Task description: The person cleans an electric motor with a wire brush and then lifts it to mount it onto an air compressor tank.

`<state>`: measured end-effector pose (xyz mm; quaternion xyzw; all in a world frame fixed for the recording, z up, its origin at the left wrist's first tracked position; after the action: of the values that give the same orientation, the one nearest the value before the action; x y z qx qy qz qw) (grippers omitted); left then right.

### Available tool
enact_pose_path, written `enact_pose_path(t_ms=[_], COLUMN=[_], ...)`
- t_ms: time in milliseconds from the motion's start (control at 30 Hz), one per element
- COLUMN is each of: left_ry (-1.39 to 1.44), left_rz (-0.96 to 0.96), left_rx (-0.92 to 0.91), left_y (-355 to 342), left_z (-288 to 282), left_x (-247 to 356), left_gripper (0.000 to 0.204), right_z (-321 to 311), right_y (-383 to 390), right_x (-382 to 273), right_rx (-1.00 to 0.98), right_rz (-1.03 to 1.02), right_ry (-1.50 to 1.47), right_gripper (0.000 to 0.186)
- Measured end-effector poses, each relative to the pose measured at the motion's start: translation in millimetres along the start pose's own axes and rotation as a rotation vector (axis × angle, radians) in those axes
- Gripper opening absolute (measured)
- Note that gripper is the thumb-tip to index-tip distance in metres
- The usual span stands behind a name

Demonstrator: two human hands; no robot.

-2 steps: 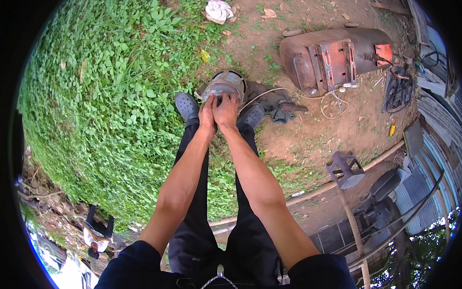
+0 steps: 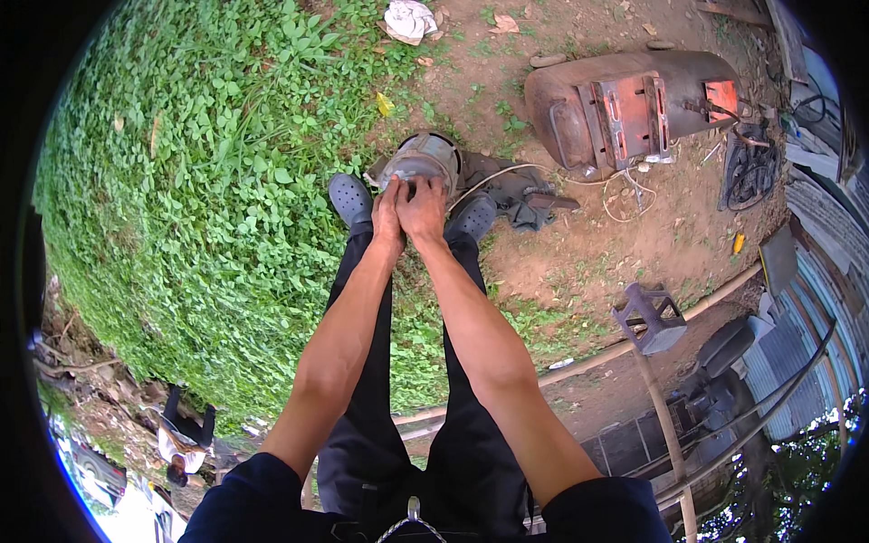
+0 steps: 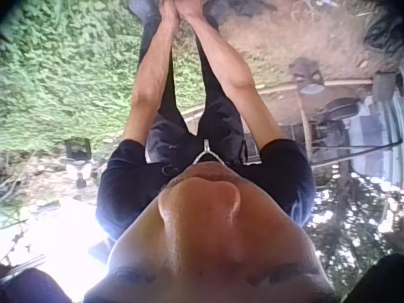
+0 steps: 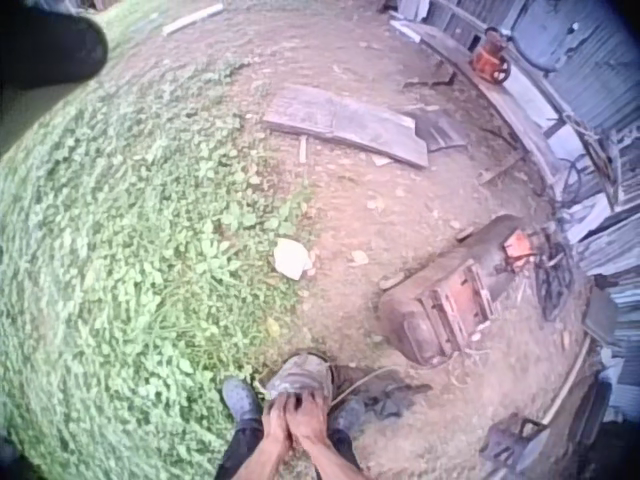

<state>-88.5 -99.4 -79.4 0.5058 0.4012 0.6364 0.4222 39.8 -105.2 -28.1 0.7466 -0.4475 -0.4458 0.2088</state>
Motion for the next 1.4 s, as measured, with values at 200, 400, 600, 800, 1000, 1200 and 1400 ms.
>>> enact_pose_path(t_ms=[200, 400, 600, 800, 1000, 1200, 1400], left_ry=[-0.109, -0.506, -0.199, -0.314, -0.353, -0.4, -0.368], left_rz=[-0.005, 0.091, 0.069, 0.007, 0.021, -0.065, -0.078], left_rx=[0.223, 0.606, 0.545, 0.42, 0.426, 0.345, 0.33], left_y=[5, -16, -17, -50, -63, -73, -85], left_z=[-27, -115, -165, -184, -204, -219, -231], left_x=[-3, 15, 29, 52, 62, 57, 48], left_gripper=[0.099, 0.077, 0.053, 0.042, 0.042, 0.053, 0.054], right_z=[16, 69, 2, 50, 126, 116, 153], right_y=[28, 49, 10, -114, -140, -136, -122], right_x=[0, -9, 24, 153, 150, 146, 141], right_rx=[-0.12, -0.316, -0.007, -0.166, -0.499, -0.498, -0.606], right_rz=[-0.117, -0.187, -0.03, 0.412, 0.589, 0.501, 0.592], right_ry=[-0.167, -0.251, -0.26, -0.394, -0.503, -0.234, -0.818], right_gripper=[0.049, 0.052, 0.025, 0.057, 0.078, 0.079, 0.069])
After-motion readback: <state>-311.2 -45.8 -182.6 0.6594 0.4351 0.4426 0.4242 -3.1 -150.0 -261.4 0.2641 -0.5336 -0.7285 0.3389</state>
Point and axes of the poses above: each hand's wrist, its own y-axis away from the middle knuckle, its own z-axis out of the palm, x = y × z, the point moved 10 cm from there along -y, towards the middle knuckle, and after that the axes turned 7 degrees about -x, right-handed, at the moved point
